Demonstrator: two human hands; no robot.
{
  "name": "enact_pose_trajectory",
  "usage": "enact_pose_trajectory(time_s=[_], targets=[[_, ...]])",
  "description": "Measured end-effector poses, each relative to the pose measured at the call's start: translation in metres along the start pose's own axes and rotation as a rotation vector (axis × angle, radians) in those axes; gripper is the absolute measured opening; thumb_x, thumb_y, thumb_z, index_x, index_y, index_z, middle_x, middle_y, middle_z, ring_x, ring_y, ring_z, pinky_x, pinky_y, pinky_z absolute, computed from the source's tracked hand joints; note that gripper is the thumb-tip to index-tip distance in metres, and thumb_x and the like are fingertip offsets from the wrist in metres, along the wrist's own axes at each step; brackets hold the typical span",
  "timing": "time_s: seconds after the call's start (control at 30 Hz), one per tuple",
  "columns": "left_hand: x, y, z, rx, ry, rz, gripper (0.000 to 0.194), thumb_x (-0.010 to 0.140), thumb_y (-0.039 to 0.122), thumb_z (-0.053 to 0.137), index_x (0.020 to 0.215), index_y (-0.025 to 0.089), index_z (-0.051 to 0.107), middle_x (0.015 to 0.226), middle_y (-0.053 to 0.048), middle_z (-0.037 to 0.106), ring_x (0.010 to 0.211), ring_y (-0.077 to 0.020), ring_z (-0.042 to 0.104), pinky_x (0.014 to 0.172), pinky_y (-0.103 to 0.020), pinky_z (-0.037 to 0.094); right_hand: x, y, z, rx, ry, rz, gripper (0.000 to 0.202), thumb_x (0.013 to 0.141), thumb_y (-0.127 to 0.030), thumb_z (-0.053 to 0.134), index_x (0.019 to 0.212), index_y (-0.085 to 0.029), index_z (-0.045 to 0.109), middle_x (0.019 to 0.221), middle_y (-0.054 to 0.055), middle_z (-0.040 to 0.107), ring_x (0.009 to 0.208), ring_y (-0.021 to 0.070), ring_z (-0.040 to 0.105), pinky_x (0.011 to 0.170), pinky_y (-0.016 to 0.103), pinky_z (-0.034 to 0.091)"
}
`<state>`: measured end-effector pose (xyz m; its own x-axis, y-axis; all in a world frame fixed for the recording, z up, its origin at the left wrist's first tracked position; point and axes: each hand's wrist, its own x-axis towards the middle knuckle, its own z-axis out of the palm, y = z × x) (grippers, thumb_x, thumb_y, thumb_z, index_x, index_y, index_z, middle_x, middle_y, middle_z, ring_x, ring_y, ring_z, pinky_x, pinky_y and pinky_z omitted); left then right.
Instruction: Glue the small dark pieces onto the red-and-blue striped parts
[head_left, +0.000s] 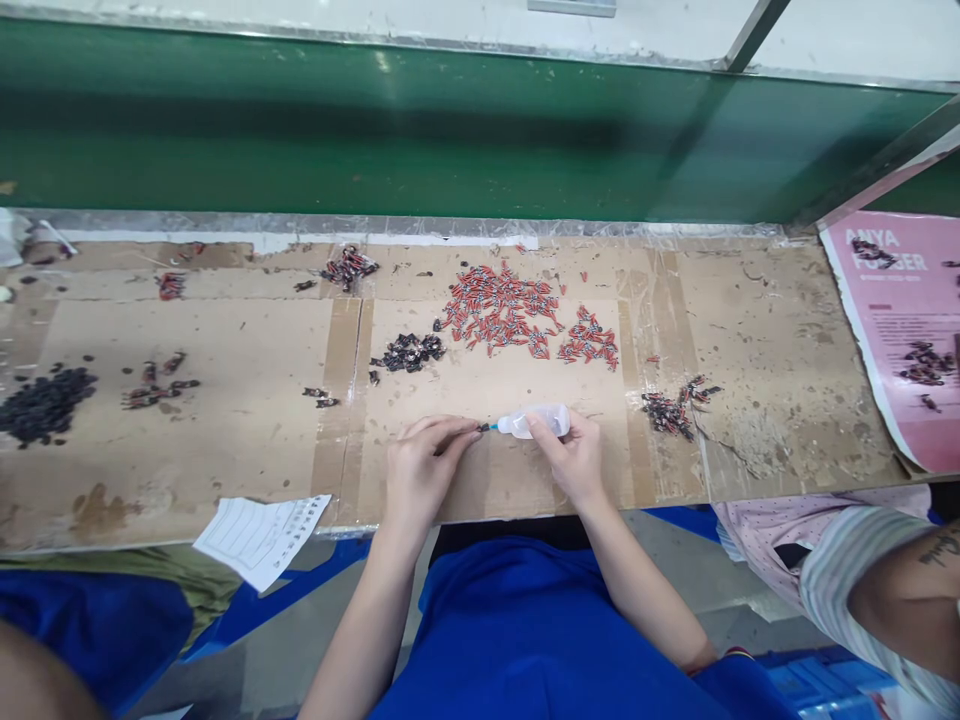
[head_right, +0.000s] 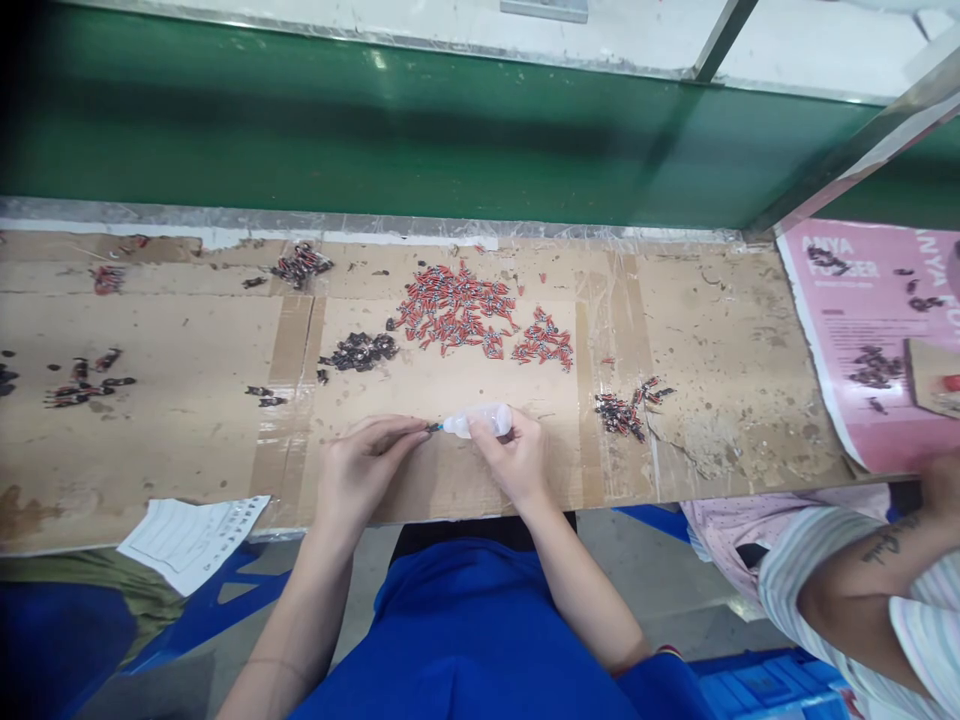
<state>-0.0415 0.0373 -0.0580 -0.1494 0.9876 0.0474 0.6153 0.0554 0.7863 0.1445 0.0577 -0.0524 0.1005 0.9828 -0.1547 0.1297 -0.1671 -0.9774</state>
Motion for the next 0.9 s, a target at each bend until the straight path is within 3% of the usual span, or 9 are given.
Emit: enact_pose_trajectory(time_s=[0.33,0.53,0.67,0.77,0.83,0.9], targets=[[0.002,0.002,0.001,-0.036,-0.003,-0.034,0.012,0.080,0.037,0.071,0.080,0.027,0.078,0.085,-0.003,0.078,0.084,-0.0223,0.072,0.087,-0.040,0.056,0.001,-0.002,-0.003,0.094,0.054,-0.010,0.026,0.078,-0.044,0.068,0.069,-0.019,0.070,0.068,0.003,0.073,0.064,0.0198,0.067,0.061,0.031,0.055],[-0.001,0.001,-0.007,-0.106,0.095,-0.016,0.021,0.083,0.041,0.064,0.087,0.024,0.077,0.089,-0.005,0.078,0.088,-0.0222,0.072,0.084,-0.038,0.058,0.000,-0.004,-0.002,0.168,-0.001,-0.107,0.031,0.071,-0.038,0.075,0.095,-0.021,0.066,0.090,0.007,0.078,0.081,0.0240,0.074,0.071,0.035,0.058],[-0.007,0.000,-0.024,-0.123,0.193,0.034,0.023,0.084,0.039,0.064,0.092,0.022,0.076,0.093,-0.006,0.077,0.088,-0.0205,0.072,0.084,-0.035,0.058,0.000,-0.003,0.013,-0.007,-0.120,-0.256,0.036,0.069,-0.029,0.076,0.098,-0.024,0.055,0.102,0.009,0.077,0.102,0.0260,0.072,0.091,0.041,0.053],[-0.011,-0.001,-0.033,-0.139,0.205,0.024,0.022,0.083,0.039,0.065,0.089,0.021,0.076,0.091,-0.005,0.077,0.087,-0.0196,0.071,0.084,-0.033,0.057,0.003,-0.003,0.022,-0.235,-0.153,-0.305,0.031,0.072,-0.025,0.077,0.097,-0.023,0.059,0.101,0.008,0.077,0.099,0.0252,0.071,0.094,0.042,0.051],[-0.014,-0.002,-0.034,-0.158,0.202,0.004,0.021,0.082,0.040,0.067,0.087,0.021,0.076,0.089,-0.005,0.076,0.086,-0.0194,0.071,0.084,-0.032,0.057,0.005,-0.003,0.022,-0.338,-0.195,-0.335,0.036,0.070,-0.031,0.082,0.100,-0.023,0.063,0.102,0.009,0.076,0.100,0.0254,0.069,0.091,0.041,0.052],[-0.017,-0.003,-0.033,-0.191,0.191,-0.017,0.021,0.081,0.040,0.067,0.086,0.021,0.074,0.088,-0.005,0.076,0.085,-0.0189,0.071,0.083,-0.031,0.058,0.007,-0.004,0.013,-0.400,-0.236,-0.380,0.054,0.063,-0.041,0.088,0.109,-0.022,0.066,0.108,0.010,0.074,0.106,0.0272,0.065,0.093,0.042,0.051]])
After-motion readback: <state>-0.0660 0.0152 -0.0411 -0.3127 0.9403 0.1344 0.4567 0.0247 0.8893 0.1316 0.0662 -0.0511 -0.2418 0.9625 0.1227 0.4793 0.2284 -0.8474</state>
